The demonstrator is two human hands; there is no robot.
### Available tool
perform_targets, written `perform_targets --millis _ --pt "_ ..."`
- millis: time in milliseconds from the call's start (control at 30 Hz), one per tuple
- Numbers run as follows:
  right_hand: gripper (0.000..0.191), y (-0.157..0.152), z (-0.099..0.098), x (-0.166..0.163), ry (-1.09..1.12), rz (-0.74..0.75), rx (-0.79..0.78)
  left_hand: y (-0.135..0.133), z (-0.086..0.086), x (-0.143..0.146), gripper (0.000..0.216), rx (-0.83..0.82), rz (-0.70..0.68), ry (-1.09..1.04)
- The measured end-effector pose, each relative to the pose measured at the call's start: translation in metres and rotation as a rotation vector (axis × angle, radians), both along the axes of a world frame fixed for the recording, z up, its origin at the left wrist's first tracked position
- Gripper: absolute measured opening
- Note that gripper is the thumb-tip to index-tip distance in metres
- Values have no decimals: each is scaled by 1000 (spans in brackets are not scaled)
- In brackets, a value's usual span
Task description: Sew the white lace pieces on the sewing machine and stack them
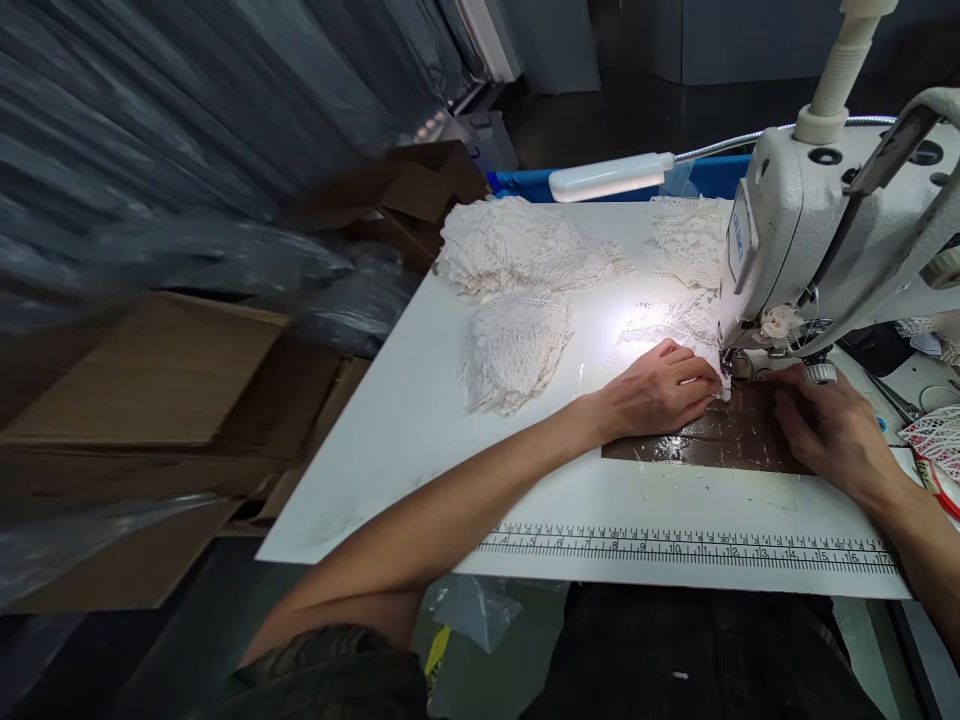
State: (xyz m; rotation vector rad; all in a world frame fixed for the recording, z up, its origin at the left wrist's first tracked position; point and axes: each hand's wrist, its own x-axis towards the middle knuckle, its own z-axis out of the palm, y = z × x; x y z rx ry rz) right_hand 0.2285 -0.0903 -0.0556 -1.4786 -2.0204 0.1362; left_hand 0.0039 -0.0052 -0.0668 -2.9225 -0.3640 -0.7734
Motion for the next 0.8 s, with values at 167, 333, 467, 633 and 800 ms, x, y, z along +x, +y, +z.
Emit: perform_targets --millis 167,333,467,633,800 --pt "31 -3 7 28 -84 -126 25 0 9 -3 25 27 -104 167" --pt "45 -13 4 46 -246 -69 -11 1 0 -1 22 -264 -76 45" --pt "47 -18 12 38 -123 -153 13 -1 -6 3 12 -590 119 -168" --pt "47 -18 20 15 138 -8 -441 -1 2 3 36 -930 196 -266" --pt "58 -2 11 -7 -99 -49 -306 3 7 1 42 -1087 166 -277"
